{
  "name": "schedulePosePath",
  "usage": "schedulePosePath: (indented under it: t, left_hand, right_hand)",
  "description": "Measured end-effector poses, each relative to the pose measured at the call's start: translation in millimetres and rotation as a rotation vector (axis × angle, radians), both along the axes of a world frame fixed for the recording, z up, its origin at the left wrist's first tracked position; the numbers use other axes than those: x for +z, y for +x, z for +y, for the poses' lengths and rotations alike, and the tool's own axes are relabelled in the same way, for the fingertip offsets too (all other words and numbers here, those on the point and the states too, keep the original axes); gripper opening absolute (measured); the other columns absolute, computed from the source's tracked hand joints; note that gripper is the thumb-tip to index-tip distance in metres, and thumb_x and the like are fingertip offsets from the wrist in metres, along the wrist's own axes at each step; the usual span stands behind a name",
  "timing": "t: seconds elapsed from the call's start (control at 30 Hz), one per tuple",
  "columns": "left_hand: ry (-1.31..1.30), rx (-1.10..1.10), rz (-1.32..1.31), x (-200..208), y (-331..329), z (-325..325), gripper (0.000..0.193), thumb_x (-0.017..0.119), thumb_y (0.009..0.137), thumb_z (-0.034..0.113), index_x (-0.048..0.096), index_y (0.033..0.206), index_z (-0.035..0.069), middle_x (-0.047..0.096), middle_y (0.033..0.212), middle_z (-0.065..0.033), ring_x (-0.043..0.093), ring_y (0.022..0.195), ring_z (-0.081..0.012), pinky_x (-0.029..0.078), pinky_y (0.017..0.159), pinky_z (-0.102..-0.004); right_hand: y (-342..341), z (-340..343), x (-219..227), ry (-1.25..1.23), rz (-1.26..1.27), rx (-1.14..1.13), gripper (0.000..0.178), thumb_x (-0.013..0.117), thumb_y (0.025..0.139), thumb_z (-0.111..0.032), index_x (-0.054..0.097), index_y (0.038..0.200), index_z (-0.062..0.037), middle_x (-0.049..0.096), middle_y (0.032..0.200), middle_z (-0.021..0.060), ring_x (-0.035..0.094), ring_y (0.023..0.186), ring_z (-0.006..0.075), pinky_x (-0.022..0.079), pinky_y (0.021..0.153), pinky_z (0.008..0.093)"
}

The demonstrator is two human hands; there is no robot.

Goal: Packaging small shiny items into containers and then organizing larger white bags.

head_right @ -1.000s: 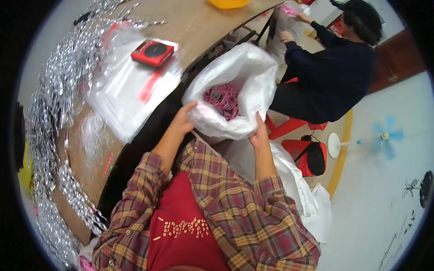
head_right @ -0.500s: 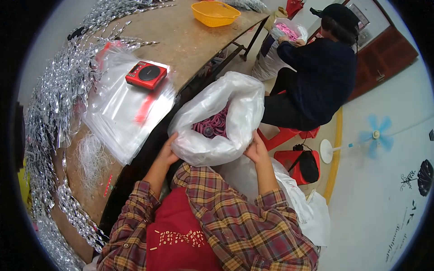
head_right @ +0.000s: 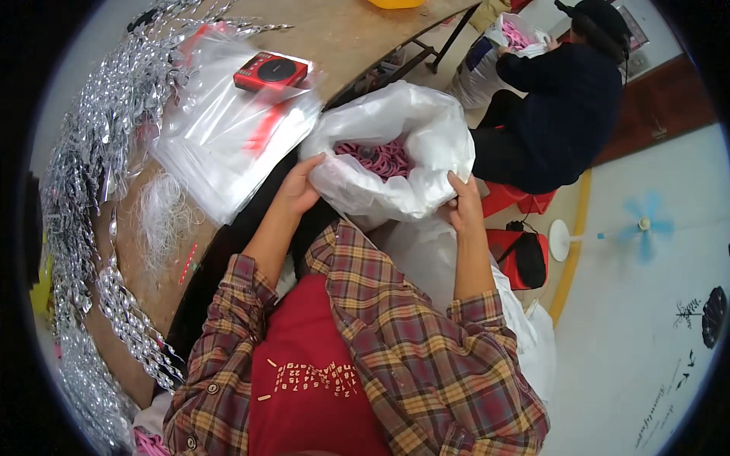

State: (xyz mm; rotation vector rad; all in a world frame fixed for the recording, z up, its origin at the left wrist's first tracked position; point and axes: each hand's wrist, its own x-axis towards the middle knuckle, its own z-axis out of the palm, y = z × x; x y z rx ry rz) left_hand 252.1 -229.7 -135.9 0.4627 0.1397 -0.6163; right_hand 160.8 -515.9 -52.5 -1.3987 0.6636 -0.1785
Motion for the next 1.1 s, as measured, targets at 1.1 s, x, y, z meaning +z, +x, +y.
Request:
schedulePosePath:
  t: [1.1]
  left_hand:
    - [0.371,-0.017,-0.235,45.5,-14.9,-8.6,0.047,0.061,0.081,0.014,0.044,0.123,0.002,0.057,0.106,-0.0075,0.057,0.096,-0.0189,0.045,0.085,-0.0332]
  right_hand:
    - [245.9,-27.6,64.8,-1.318,-0.248,0.388,0.053,0.064,0.077,-0.026,0.045,0.124,-0.0099,0.059,0.106,0.0186,0.059,0.096,0.0298,0.045,0.083,0.0366]
